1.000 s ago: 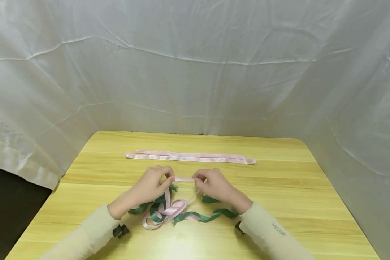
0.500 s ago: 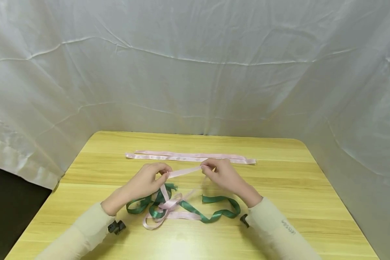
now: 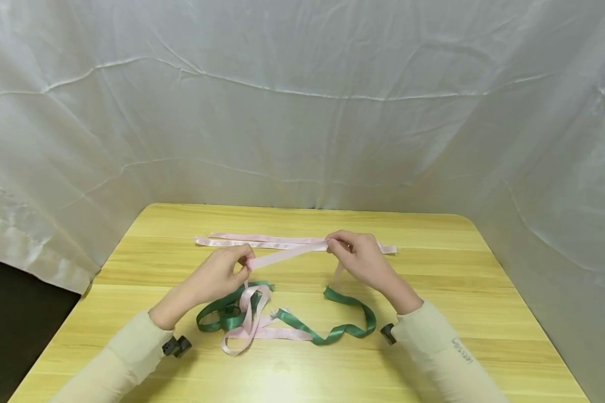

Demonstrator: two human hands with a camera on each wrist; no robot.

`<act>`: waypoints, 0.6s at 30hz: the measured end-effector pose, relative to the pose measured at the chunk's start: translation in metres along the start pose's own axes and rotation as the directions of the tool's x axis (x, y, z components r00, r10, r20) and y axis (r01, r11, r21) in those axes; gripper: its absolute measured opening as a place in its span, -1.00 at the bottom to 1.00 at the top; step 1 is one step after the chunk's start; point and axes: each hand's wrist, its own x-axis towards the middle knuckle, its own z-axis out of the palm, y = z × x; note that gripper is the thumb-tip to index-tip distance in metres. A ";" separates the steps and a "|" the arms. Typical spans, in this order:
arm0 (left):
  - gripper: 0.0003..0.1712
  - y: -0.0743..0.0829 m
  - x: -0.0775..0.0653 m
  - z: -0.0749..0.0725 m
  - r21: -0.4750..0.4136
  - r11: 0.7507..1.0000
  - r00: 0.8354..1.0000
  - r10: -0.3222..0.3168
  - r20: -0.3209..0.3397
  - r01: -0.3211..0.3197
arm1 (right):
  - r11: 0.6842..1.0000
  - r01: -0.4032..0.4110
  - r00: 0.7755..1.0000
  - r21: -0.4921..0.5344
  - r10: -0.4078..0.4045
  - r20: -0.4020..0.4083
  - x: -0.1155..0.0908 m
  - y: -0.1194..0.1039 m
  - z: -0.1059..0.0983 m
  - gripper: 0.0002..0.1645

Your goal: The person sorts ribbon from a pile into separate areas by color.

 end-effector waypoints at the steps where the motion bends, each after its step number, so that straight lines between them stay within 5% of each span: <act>1: -0.81 -0.001 0.000 0.000 0.001 1.000 1.000 -0.001 0.001 0.001 | 1.000 0.000 1.000 0.000 0.000 -0.003 0.000 0.000 -0.001 -0.73; 11: -0.81 -0.004 -0.003 -0.009 0.003 0.998 0.998 -0.058 0.027 0.058 | 1.000 -0.007 0.998 0.000 0.007 -0.062 -0.003 -0.003 -0.012 -0.71; 18: -0.87 -0.006 -0.004 -0.018 0.049 0.993 0.994 -0.106 -0.016 0.107 | 1.000 -0.002 0.996 -0.011 0.001 -0.094 -0.005 0.002 -0.016 -0.71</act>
